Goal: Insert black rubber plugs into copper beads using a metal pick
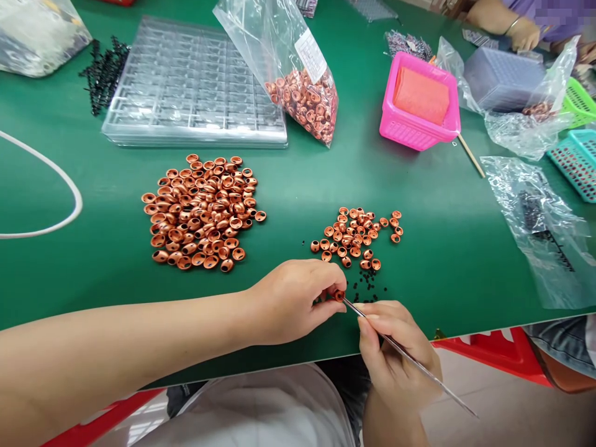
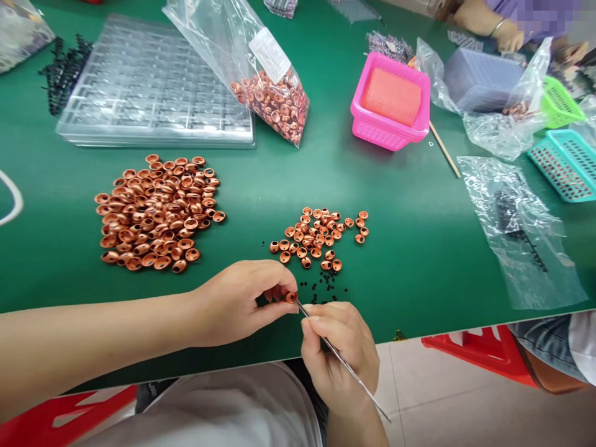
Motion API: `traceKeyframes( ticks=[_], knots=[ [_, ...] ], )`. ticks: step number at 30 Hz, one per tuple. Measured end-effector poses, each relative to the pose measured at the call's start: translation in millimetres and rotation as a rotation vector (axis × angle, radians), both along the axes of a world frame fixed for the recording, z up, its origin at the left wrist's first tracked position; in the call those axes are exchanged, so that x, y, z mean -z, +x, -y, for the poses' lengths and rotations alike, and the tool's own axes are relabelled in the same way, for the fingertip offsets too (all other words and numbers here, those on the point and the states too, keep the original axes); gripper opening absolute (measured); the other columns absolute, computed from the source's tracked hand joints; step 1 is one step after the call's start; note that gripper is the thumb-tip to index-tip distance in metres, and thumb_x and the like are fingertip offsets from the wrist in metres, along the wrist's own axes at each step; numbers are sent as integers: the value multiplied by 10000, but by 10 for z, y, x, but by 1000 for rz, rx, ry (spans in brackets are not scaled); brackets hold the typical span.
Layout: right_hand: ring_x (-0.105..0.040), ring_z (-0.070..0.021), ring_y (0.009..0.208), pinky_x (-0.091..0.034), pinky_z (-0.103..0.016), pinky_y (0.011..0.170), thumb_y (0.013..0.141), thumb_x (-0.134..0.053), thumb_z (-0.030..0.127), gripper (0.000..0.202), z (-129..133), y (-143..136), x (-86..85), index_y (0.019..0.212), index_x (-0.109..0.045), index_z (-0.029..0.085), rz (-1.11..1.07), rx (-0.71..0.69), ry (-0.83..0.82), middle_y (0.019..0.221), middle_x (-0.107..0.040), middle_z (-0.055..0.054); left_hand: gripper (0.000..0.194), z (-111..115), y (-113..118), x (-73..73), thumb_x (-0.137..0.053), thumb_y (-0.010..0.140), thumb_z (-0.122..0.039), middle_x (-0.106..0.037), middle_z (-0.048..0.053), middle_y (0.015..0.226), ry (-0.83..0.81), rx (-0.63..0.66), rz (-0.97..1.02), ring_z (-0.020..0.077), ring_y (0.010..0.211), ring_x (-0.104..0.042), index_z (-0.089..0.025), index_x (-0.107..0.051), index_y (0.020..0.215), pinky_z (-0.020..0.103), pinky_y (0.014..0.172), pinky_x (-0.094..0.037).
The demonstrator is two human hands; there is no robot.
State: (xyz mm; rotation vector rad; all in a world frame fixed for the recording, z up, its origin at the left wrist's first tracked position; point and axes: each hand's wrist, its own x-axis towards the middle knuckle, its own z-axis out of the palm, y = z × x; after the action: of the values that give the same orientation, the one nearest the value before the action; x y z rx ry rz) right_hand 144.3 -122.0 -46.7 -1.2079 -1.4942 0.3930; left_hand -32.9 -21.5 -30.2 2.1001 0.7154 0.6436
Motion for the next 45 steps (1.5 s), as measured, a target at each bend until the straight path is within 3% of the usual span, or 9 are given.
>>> traceKeyframes(
  ticks=[12, 25, 39, 45],
  knots=[
    [-712, -172, 831, -597, -355, 698, 817, -664, 9, 298, -18, 7, -12, 1029, -642, 217, 156, 7, 23, 954, -754, -35, 58, 17, 10, -1, -645, 887, -125, -654, -1, 769, 80, 15, -9, 124, 678, -587, -128, -633, 944, 220, 630, -438],
    [-717, -167, 830, -596, -341, 705, 811, -672, 4, 314, -31, 21, -11, 1040, -631, 216, 192, 0, 21, 954, -755, -42, 191, 1, -52, -40, -533, 949, -78, -716, 60, 919, 106, 83, -13, 168, 828, -651, -102, -652, 1097, 263, 740, -524],
    [-712, -163, 836, -595, -338, 705, 799, -674, -9, 333, -13, 37, -18, 1045, -630, 212, 196, -7, 29, 968, -751, -42, 102, 0, -53, 19, -543, 979, -152, -695, 29, 863, 95, 52, 10, 143, 764, -625, -156, -634, 1024, 232, 697, -495],
    [-711, -168, 838, -597, -341, 698, 795, -676, -11, 323, -19, 35, -11, 1040, -636, 196, 192, 0, 57, 976, -747, -51, 81, -24, -42, -31, -572, 968, -152, -701, 18, 856, 43, 43, -8, 123, 729, -623, -158, -646, 999, 215, 696, -497]
  ],
)
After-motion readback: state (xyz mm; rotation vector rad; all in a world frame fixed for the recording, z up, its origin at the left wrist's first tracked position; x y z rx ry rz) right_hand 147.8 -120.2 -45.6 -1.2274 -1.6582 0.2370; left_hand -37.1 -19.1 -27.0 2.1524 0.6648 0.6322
